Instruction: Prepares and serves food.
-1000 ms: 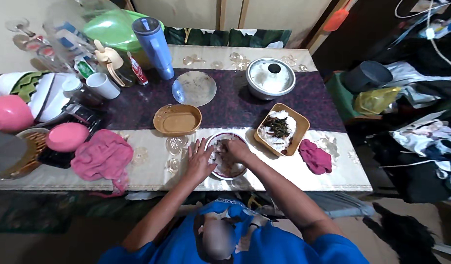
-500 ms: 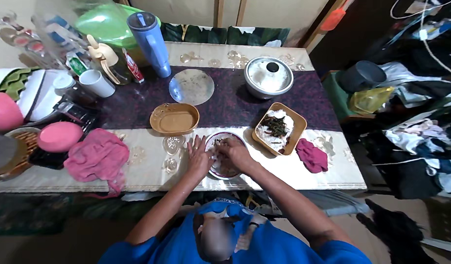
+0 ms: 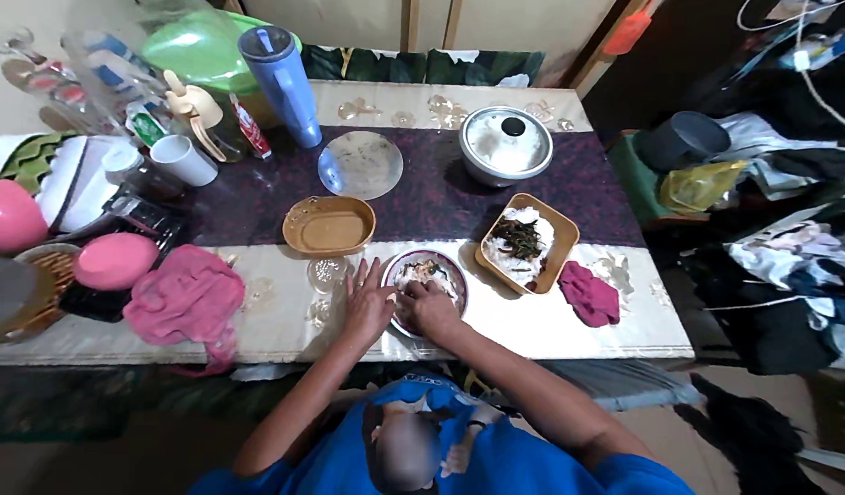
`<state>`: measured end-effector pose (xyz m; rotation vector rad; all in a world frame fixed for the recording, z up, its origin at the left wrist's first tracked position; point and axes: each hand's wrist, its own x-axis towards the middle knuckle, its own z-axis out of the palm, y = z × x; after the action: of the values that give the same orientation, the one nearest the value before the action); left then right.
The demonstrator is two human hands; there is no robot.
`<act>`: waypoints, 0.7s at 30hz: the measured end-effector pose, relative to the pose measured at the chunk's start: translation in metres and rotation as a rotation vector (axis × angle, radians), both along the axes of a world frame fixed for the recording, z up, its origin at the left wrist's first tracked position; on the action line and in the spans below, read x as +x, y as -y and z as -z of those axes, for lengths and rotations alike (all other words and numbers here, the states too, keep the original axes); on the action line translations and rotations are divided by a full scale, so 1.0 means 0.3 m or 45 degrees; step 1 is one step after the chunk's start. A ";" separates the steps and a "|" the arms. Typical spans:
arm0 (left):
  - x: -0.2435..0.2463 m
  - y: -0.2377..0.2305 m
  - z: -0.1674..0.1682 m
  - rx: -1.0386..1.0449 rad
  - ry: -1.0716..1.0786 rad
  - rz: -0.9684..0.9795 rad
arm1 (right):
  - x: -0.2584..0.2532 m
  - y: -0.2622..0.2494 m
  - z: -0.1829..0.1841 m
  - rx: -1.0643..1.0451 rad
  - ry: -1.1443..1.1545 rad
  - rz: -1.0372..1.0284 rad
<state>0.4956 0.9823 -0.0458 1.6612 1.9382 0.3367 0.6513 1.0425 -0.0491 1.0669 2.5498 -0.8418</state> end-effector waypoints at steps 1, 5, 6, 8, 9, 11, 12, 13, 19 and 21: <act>-0.006 -0.002 0.002 -0.023 -0.013 -0.017 | 0.002 0.000 0.016 0.004 -0.013 -0.001; -0.014 0.008 0.009 -0.105 -0.053 -0.045 | 0.005 -0.042 0.021 -0.059 -0.077 0.023; -0.013 0.010 0.012 -0.109 -0.052 -0.039 | 0.000 -0.053 0.003 -0.061 -0.063 0.036; -0.008 0.015 0.019 -0.088 -0.023 -0.022 | -0.017 -0.071 -0.057 -0.056 -0.028 0.095; -0.006 0.019 0.024 -0.066 -0.007 -0.020 | -0.028 -0.075 -0.086 -0.042 -0.018 0.112; -0.003 0.027 0.028 -0.061 0.007 -0.020 | -0.054 -0.075 -0.110 -0.038 0.023 0.117; -0.002 0.025 0.024 -0.068 0.007 -0.024 | -0.068 -0.075 -0.095 -0.035 0.066 0.108; -0.002 0.021 0.019 -0.075 0.006 -0.027 | -0.079 -0.073 -0.069 -0.029 0.098 0.095; -0.002 -0.008 0.000 -0.143 -0.065 0.008 | -0.067 -0.040 -0.015 -0.047 -0.016 0.083; 0.003 -0.016 -0.013 -0.129 -0.072 0.006 | -0.042 -0.050 -0.060 -0.106 0.024 0.106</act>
<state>0.4966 0.9870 -0.0419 1.6260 1.9587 0.1884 0.6387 1.0575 -0.0310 1.1565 2.4469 -0.9451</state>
